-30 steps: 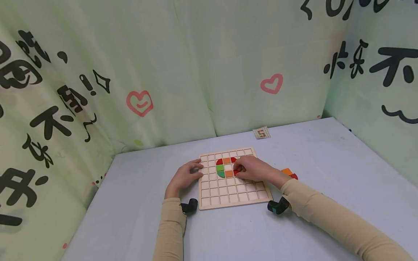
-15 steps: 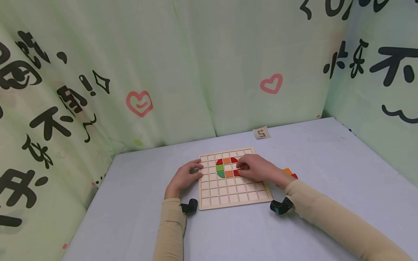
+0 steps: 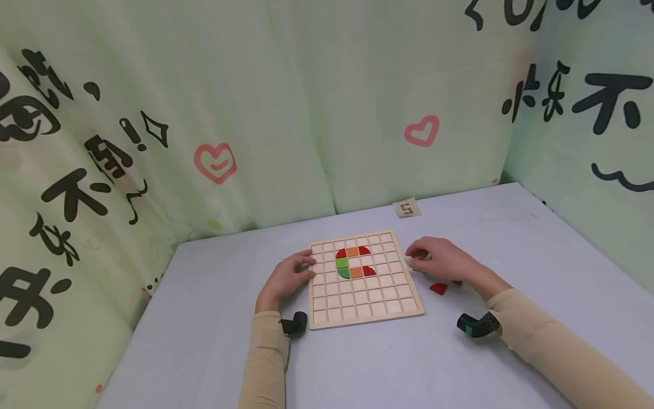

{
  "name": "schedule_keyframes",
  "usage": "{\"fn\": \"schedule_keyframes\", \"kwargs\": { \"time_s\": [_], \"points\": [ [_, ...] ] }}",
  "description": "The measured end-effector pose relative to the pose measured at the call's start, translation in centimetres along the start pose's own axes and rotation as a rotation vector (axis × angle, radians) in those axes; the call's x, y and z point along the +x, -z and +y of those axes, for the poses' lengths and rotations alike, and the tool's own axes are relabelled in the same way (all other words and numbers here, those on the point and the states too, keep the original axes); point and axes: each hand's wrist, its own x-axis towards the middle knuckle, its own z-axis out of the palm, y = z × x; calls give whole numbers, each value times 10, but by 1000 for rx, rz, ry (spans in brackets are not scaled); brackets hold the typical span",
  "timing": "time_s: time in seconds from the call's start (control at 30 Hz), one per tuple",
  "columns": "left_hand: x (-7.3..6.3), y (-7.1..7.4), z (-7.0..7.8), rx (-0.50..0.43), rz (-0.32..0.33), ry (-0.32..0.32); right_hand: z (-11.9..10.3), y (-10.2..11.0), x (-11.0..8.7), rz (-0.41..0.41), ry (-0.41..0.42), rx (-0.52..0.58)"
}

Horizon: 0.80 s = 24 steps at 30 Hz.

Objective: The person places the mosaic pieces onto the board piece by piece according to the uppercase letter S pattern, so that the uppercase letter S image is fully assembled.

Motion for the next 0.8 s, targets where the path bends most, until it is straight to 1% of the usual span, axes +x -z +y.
{"fn": "schedule_keyframes", "kwargs": {
  "time_s": [0.2,0.37,0.57,0.8],
  "points": [
    [0,1,0,-8,2,0,24,12,-15,-2,-16,-24],
    [-1,1,1,-17,1,7,35,17,-24,-9,-17,-52],
    [-1,0,1,-11,2,10,39,19,-27,-18,-1,-63],
    [-1,-1,1,-19,-1,19,31,10,-23,-5,26,-70]
  ]
}}
